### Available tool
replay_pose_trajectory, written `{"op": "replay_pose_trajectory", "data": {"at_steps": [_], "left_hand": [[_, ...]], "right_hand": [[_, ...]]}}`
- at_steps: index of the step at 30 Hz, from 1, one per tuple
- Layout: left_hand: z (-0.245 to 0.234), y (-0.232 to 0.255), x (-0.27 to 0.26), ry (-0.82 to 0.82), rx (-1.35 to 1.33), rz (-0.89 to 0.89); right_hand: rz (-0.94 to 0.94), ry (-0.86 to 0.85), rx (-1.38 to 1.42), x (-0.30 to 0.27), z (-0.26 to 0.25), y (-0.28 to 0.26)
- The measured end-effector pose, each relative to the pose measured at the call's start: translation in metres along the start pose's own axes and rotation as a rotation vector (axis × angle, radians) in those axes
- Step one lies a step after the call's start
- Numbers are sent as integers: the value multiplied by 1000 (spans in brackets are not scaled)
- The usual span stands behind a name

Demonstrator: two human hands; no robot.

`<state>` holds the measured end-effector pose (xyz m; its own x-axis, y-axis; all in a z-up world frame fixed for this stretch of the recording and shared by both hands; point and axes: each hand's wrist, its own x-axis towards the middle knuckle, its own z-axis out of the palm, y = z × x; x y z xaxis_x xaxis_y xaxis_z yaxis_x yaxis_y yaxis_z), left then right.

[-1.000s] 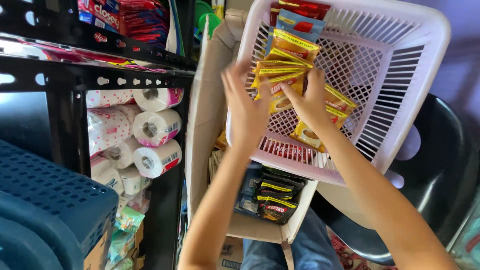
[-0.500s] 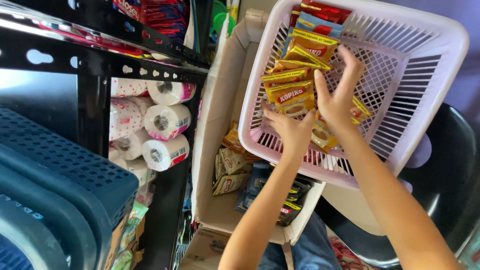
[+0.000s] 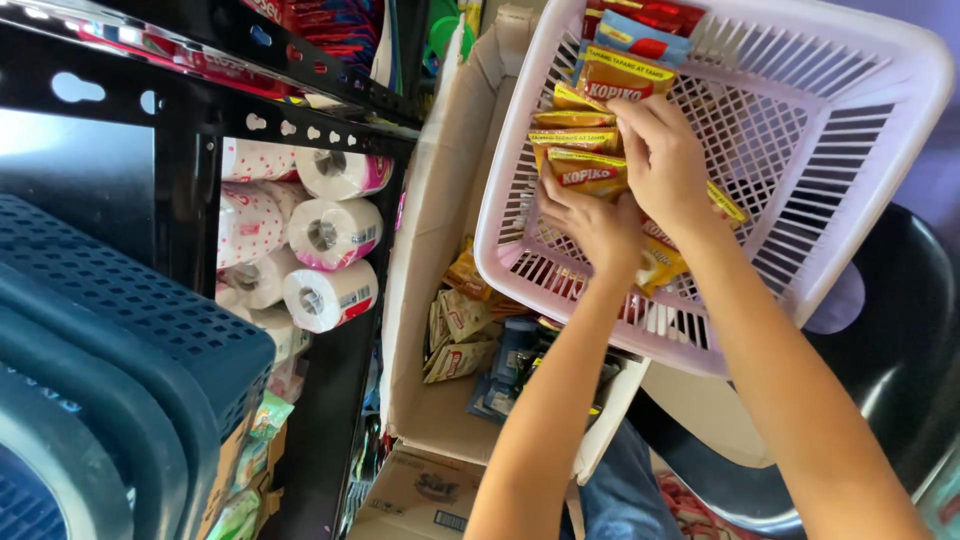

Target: The person sits on the floor and transfers various packaged items, including coffee sachets and tea bags, from a cardboard box into a pink plastic basket. They arrange the items neatly in the basket and then place the basket on a nearby shelf.

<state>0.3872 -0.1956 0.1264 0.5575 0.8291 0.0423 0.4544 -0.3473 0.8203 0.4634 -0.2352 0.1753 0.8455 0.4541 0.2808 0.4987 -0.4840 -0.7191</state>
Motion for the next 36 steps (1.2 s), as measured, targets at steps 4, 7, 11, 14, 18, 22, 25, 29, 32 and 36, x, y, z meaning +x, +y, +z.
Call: {"op": "replay_pose_trajectory", "data": {"at_steps": [4, 7, 11, 14, 18, 22, 25, 29, 32, 36], "left_hand": [[-10, -13, 11, -38, -40, 117], [-18, -13, 15, -144, 62, 196], [-37, -5, 25, -129, 223, 252], [-69, 17, 46, -86, 450, 392], [-117, 30, 87, -272, 531, 351], [-126, -57, 110, -582, 158, 172], [-144, -34, 107, -741, 269, -82], [-171, -11, 81, -684, 222, 44], [-191, 0, 60, -710, 182, -35], [-204, -24, 17, -703, 83, -158]], "right_hand": [[-13, -21, 112, -2, -1, 11], [-22, 4, 69, -3, 1, 17], [57, -22, 104, -19, 15, 35], [209, 186, 271, -42, 38, 49], [632, 237, 543, -54, 64, 39], [669, 245, 588, -56, 81, 12], [644, 301, 550, -54, 94, 5], [669, 386, 688, -46, 77, -7], [726, 228, 729, -41, 39, -24], [839, -116, 659, -75, 11, -21]]}}
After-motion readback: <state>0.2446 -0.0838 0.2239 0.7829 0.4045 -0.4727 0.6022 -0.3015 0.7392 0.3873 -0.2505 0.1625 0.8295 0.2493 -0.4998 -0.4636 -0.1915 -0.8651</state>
